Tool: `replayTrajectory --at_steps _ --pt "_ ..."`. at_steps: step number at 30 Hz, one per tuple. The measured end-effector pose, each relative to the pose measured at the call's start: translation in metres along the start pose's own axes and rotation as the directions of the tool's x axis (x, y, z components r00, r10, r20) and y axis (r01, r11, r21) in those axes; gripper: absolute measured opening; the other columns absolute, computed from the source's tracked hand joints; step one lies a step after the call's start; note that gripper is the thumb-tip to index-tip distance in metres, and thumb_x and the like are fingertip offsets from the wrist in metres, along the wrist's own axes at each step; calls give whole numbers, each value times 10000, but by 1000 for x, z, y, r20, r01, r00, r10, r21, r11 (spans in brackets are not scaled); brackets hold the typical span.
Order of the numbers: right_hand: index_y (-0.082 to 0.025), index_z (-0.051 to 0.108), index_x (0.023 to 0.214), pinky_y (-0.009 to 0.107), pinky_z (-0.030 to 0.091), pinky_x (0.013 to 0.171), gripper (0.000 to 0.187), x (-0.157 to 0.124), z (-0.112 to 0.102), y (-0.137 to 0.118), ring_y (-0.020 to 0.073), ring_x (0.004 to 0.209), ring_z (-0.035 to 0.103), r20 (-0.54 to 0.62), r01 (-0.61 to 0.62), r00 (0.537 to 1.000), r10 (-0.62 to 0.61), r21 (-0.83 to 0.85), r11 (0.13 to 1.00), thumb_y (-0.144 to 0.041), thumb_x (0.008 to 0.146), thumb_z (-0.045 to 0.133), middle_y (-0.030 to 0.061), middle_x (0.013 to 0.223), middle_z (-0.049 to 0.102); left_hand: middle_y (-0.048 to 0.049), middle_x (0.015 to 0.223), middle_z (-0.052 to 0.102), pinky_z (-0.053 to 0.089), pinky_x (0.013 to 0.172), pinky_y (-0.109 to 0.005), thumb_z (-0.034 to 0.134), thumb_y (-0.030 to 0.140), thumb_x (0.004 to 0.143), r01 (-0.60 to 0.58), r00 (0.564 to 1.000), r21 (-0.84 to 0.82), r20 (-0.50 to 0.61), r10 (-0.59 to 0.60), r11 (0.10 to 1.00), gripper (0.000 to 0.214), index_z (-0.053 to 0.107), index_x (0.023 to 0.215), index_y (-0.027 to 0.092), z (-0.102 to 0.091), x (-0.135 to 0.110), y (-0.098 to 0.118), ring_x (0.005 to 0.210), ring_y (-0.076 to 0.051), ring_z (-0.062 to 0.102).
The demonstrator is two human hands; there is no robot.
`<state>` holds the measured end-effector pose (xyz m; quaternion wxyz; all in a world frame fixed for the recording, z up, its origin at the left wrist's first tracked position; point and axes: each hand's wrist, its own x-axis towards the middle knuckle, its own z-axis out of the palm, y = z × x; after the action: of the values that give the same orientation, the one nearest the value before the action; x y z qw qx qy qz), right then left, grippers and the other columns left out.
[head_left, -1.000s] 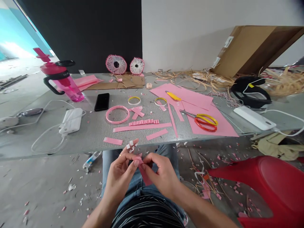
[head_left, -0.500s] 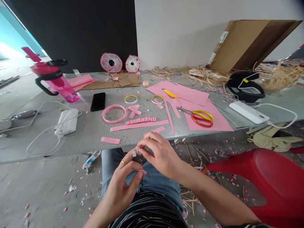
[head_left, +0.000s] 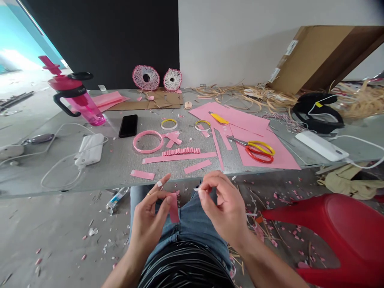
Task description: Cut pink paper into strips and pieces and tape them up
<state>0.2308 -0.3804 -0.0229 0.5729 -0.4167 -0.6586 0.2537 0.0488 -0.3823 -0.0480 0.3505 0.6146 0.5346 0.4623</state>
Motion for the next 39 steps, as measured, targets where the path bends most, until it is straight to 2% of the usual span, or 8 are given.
replayTrajectory --at_steps 2,5,9,16,25,32,39 --pt "-220 556 814 245 455 645 123 -5 3 -5 118 703 521 4 -95 995 95 85 992 -145 911 550 -22 781 558 -137 1387 640 470 1102 -500 612 424 912 48 999 -44 -12 -49 998 274 744 816 203 2 2 1 1363 -328 532" --pt "-212 559 778 238 449 617 114 -8 15 -5 113 674 522 80 -215 976 204 171 961 -177 887 557 -21 755 569 -130 1419 616 485 1086 -505 635 437 897 59 998 -64 -18 -61 996 275 774 845 206 8 2 5 1331 -333 562" --pt "-209 570 757 244 470 623 115 -7 30 3 116 669 541 67 -288 958 280 210 934 -218 872 565 -14 746 587 -114 1406 628 533 1033 -487 589 403 930 40 999 -84 5 -40 996 273 794 963 226 14 1 8 1304 -309 590" --pt "-213 577 746 261 490 622 120 -5 31 13 130 667 572 76 -316 949 307 227 921 -251 860 569 -1 744 625 -110 1393 637 530 1043 -485 562 342 956 -39 999 -39 -6 39 998 260 789 1022 234 16 1 4 1326 -290 573" --pt "-214 566 754 261 486 597 115 -5 32 14 129 636 561 95 -352 936 339 230 908 -266 857 563 -6 726 610 -80 1401 635 545 1029 -414 568 277 954 -123 992 76 -25 126 989 230 788 1019 257 14 -2 2 1280 -266 614" --pt "-218 557 763 263 498 613 113 -8 35 15 132 646 571 59 -311 950 305 217 925 -260 867 560 -3 722 621 -86 1386 647 586 957 -350 579 241 948 -193 979 95 -41 197 977 215 777 1032 239 15 -2 -1 1227 -239 654" --pt "-217 560 780 271 503 652 94 -14 39 18 135 691 585 13 -234 972 235 156 960 -211 872 572 2 777 608 -105 1328 678 611 893 -359 595 212 929 -258 953 285 -80 291 923 177 771 941 212 15 -1 1 1098 -222 712"
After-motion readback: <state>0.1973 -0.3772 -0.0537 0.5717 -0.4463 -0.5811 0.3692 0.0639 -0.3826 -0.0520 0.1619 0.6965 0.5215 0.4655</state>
